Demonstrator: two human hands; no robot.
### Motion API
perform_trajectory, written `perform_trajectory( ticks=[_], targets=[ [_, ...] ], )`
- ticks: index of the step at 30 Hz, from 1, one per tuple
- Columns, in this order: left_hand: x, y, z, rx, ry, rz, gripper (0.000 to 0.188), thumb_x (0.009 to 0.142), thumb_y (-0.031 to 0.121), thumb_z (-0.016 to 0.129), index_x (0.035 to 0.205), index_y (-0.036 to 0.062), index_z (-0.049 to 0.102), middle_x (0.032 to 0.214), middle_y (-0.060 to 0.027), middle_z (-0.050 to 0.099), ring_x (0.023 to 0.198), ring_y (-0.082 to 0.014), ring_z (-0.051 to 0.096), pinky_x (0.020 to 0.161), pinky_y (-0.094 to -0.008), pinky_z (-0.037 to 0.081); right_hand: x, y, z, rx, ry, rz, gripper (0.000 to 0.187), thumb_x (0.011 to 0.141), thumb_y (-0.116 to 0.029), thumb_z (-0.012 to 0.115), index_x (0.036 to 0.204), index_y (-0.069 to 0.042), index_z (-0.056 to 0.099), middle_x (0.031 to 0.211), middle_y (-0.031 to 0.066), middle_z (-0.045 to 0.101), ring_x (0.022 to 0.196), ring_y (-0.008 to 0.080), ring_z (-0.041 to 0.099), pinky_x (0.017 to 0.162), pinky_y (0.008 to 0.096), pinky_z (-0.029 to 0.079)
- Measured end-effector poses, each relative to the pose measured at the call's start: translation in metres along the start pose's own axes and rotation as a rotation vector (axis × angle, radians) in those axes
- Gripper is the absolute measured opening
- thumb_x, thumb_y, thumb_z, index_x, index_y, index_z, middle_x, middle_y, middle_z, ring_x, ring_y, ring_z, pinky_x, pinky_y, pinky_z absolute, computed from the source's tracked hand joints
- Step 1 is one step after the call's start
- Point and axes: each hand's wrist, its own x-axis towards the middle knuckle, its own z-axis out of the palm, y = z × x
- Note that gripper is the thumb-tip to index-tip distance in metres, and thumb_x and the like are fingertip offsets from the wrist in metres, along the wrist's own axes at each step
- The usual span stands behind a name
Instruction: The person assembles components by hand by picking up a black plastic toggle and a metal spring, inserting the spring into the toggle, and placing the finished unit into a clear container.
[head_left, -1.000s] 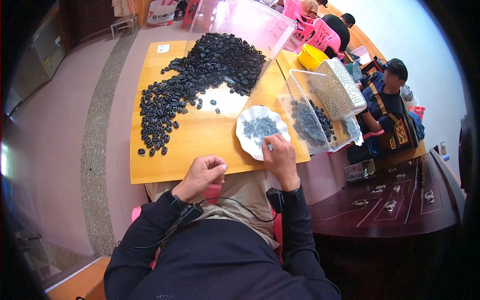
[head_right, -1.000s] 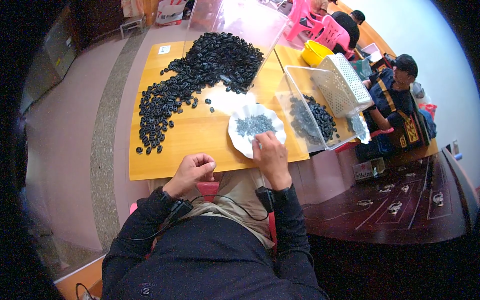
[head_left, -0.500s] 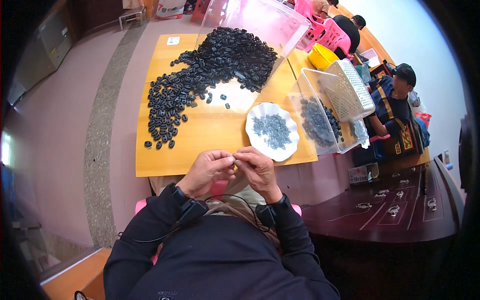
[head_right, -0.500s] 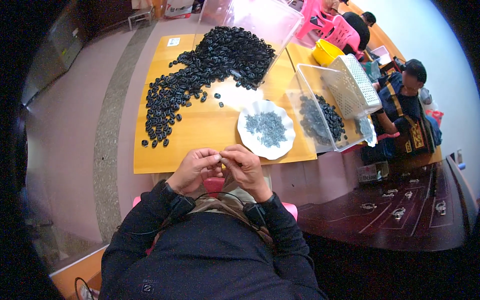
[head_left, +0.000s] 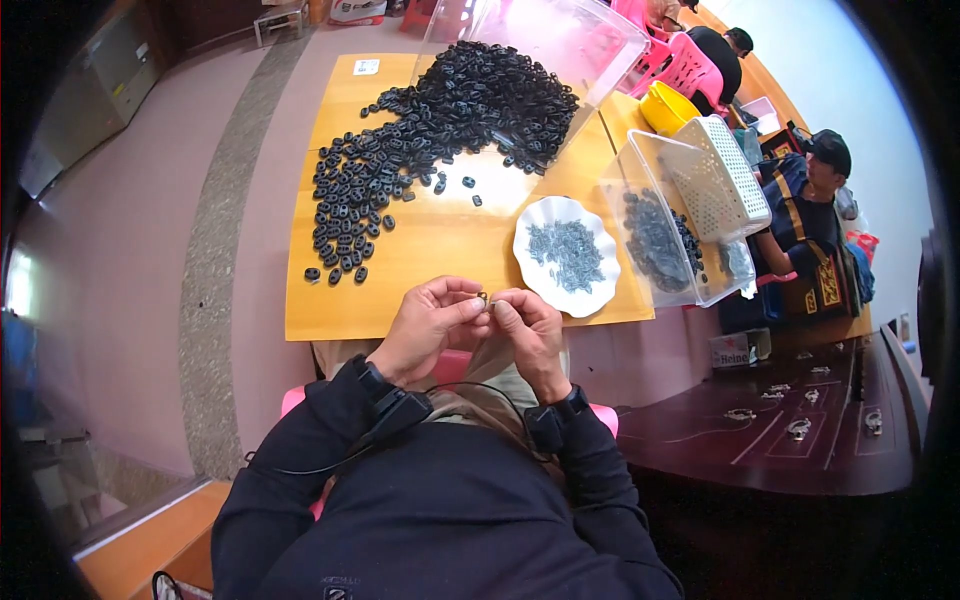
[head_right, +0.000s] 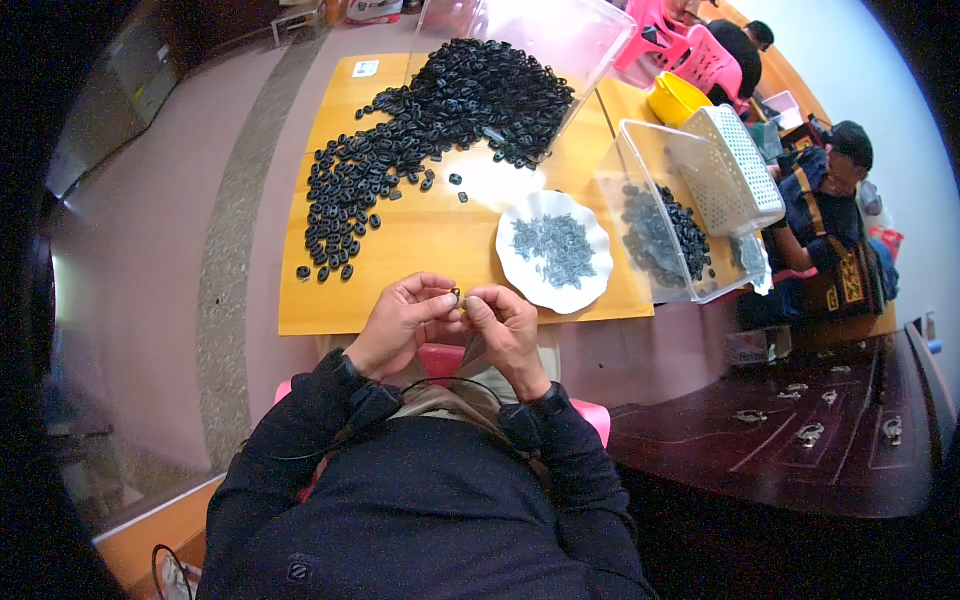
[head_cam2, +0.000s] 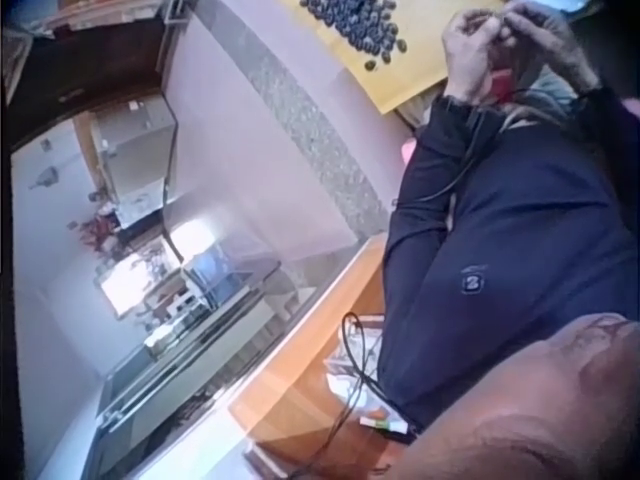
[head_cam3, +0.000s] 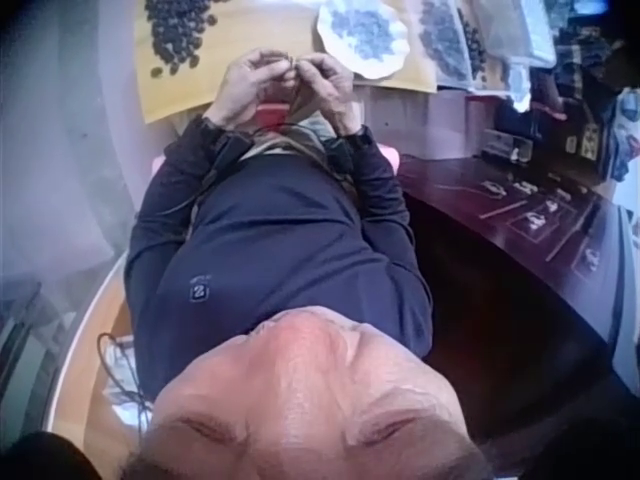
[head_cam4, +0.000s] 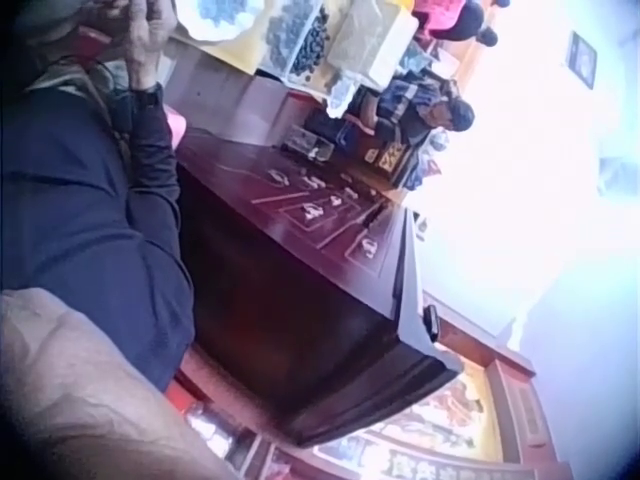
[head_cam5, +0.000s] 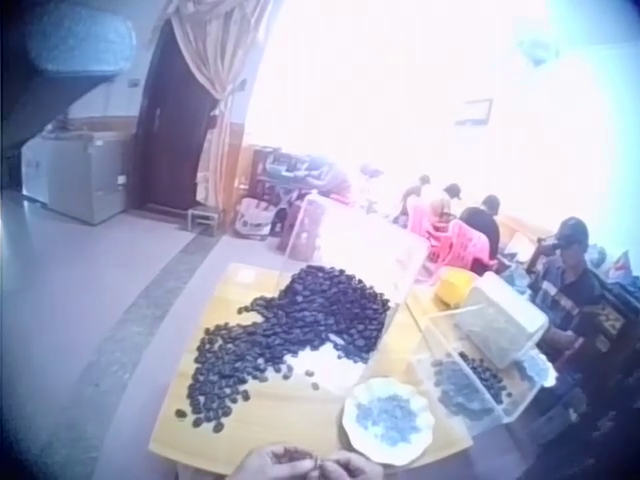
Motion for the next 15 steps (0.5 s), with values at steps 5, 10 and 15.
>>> perform_trajectory(
  ticks=[5,10,15],
  targets=[
    [0.0012,-0.0014,-0.0015,-0.02,0.059,-0.011,0.02,0.09,0.004,0.061,0.109,-0.0017,0.058,0.092,-0.0077,0.064,0.081,-0.0154,0.065,0.075,-0.0311,0.059,0.0003,0.0028,0.0029,0.048,0.017,0.031,0.016,0.095,-0.013,0.058,0.1,0.002,0.062,0.087,0.0038,0.066,0.073,0.0076,0.059,0.067,0.0203,0.05],
    [0.0015,-0.0011,-0.0028,-0.03,0.082,-0.017,0.019,0.089,0.004,0.061,0.107,-0.0031,0.058,0.09,-0.0098,0.064,0.077,-0.0169,0.066,0.073,-0.0318,0.06,0.0002,0.0095,0.0048,0.111,0.023,0.052,0.015,0.095,-0.012,0.058,0.099,0.002,0.062,0.083,0.0036,0.065,0.07,0.008,0.06,0.066,0.0206,0.051],
    [0.0008,-0.0005,-0.0015,-0.025,0.094,-0.016,0.019,0.089,0.003,0.061,0.106,-0.0036,0.058,0.089,-0.0102,0.064,0.077,-0.017,0.066,0.073,-0.0321,0.06,0.0,0.0078,0.0076,0.106,0.035,0.067,0.014,0.095,-0.012,0.058,0.098,0.002,0.062,0.082,0.0033,0.065,0.069,0.0077,0.059,0.064,0.0208,0.051]
  ],
)
